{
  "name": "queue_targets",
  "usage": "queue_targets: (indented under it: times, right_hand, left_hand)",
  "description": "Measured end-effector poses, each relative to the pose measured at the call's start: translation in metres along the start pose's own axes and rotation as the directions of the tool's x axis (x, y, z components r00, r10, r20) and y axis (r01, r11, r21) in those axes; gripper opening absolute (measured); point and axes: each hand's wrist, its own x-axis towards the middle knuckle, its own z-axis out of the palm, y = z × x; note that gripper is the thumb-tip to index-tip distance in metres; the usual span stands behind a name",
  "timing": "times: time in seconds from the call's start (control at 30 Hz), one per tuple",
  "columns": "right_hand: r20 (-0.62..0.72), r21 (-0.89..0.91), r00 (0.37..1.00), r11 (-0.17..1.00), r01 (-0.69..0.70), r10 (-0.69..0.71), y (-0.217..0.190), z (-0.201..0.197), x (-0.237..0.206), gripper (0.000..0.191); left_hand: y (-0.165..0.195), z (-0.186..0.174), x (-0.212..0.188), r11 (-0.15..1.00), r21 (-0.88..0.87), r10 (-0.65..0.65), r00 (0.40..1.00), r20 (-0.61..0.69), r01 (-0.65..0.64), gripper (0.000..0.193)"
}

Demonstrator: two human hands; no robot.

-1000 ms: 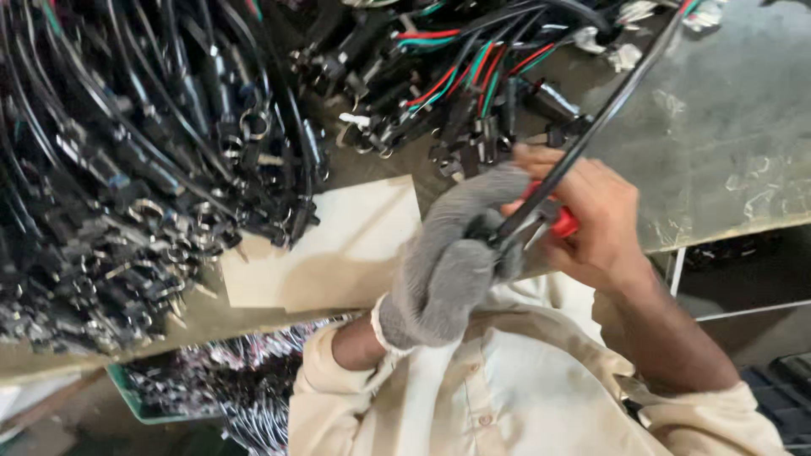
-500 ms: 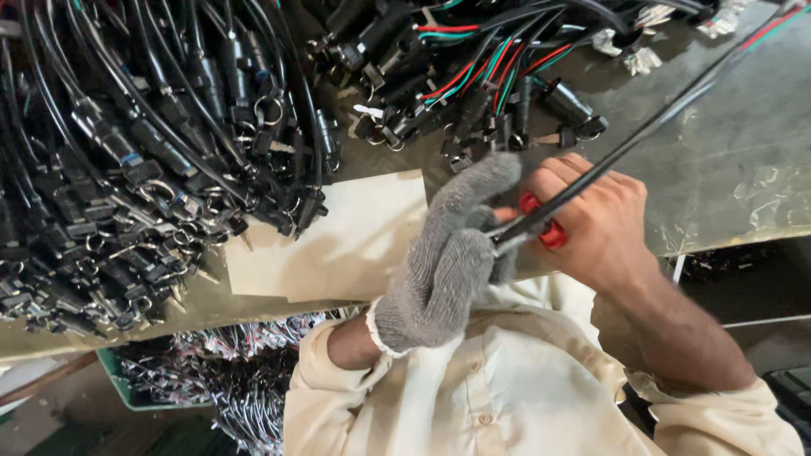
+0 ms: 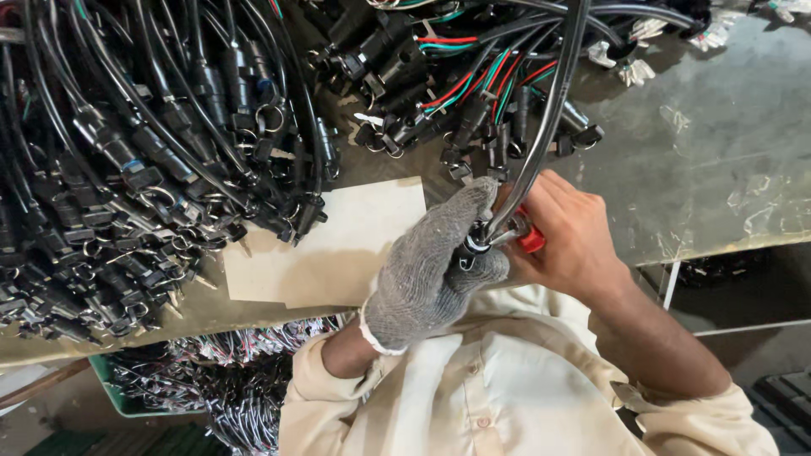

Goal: The person holds a black cable assembly in a gloved hand and uses red-handled pliers to cut and strip insulation from its wires, working on one cable at a time at a workbench covered with finished wire harnesses. They pull stripped wires free and set the processed cable aside before picking up the next one.

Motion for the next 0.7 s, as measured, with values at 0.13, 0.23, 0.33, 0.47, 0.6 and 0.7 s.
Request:
queue_targets:
  times: [0.13, 0.23, 0.33, 0.47, 0.6, 0.7]
  right_hand:
    - [-0.035, -0.047, 0.999, 0.999, 0.000, -0.002, -0.002, 0.002, -0.002, 0.041]
    - [-0.053, -0.220, 0.995, 0.971, -0.095, 0.086, -0.005, 0.000, -0.007, 0.036]
    - [-0.068, -0.211, 0.995, 0.974, -0.087, 0.074, -0.007, 0.000, -0.011, 0.039]
    - [-0.060, -0.260, 0.981, 0.946, -0.193, 0.184, -0.008, 0.007, -0.011, 0.036]
    - [-0.089, -0.111, 0.986, 0.982, -0.150, 0.141, -0.015, 0.008, -0.011, 0.043]
    - [-0.064, -0.033, 0.986, 0.987, -0.155, 0.153, -0.021, 0.009, -0.011, 0.049]
  left_hand:
    - [0.000, 0.004, -0.006, 0.998, 0.057, 0.034, 0.999, -0.013, -0.033, 0.068]
    - [0.009, 0.006, -0.005, 0.980, 0.199, -0.017, 0.999, -0.051, 0.027, 0.072]
    - [0.018, 0.008, -0.003, 0.854, 0.520, 0.070, 0.992, -0.103, -0.007, 0.074]
    - [0.017, 0.010, -0.002, 0.767, 0.641, 0.084, 0.993, -0.086, -0.009, 0.070]
    - [0.015, 0.007, 0.000, 0.754, 0.654, 0.140, 0.988, -0.068, -0.062, 0.068]
    - [0.021, 0.002, 0.006, 0.817, 0.575, 0.076, 0.997, -0.027, -0.047, 0.069]
